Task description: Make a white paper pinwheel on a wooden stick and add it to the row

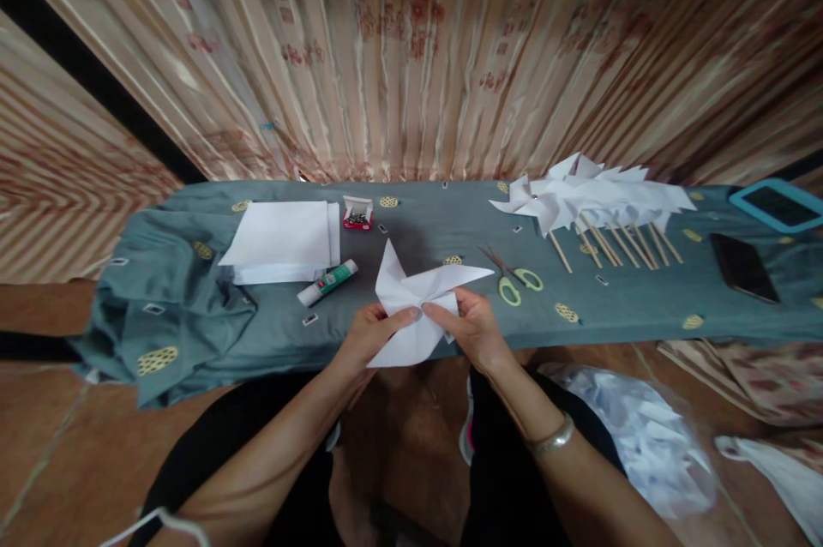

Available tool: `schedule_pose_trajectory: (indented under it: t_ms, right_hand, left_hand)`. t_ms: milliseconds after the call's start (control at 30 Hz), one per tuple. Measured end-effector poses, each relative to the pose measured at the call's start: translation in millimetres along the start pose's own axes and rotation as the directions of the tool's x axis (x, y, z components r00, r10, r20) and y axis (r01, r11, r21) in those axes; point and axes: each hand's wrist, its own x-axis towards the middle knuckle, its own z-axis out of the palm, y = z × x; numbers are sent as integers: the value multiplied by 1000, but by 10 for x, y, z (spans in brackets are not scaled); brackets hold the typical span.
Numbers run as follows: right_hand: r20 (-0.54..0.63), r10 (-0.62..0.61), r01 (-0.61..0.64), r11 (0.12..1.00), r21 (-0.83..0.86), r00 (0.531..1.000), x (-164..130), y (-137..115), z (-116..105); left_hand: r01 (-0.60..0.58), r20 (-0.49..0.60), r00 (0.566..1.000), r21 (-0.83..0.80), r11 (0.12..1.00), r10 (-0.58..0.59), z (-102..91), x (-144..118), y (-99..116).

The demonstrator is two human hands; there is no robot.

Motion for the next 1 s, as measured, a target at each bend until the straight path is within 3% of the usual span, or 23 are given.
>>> schedule_pose_trajectory:
  t_ms: [167, 400, 1000]
  right_hand:
    - [20, -3, 2, 1000, 13, 1000, -7, 31, -2]
    - [28, 57, -59, 995, 85, 998, -14, -5, 22]
    - [42, 88, -91, 993, 75, 995, -10, -7, 15]
  left_hand:
    - [-50, -42, 998, 49, 998, 53, 20, -29, 58]
    - [-115, -17, 993, 77, 990, 117, 0, -29, 40]
    - [-146, -28, 988, 108, 983, 149, 2, -44, 55]
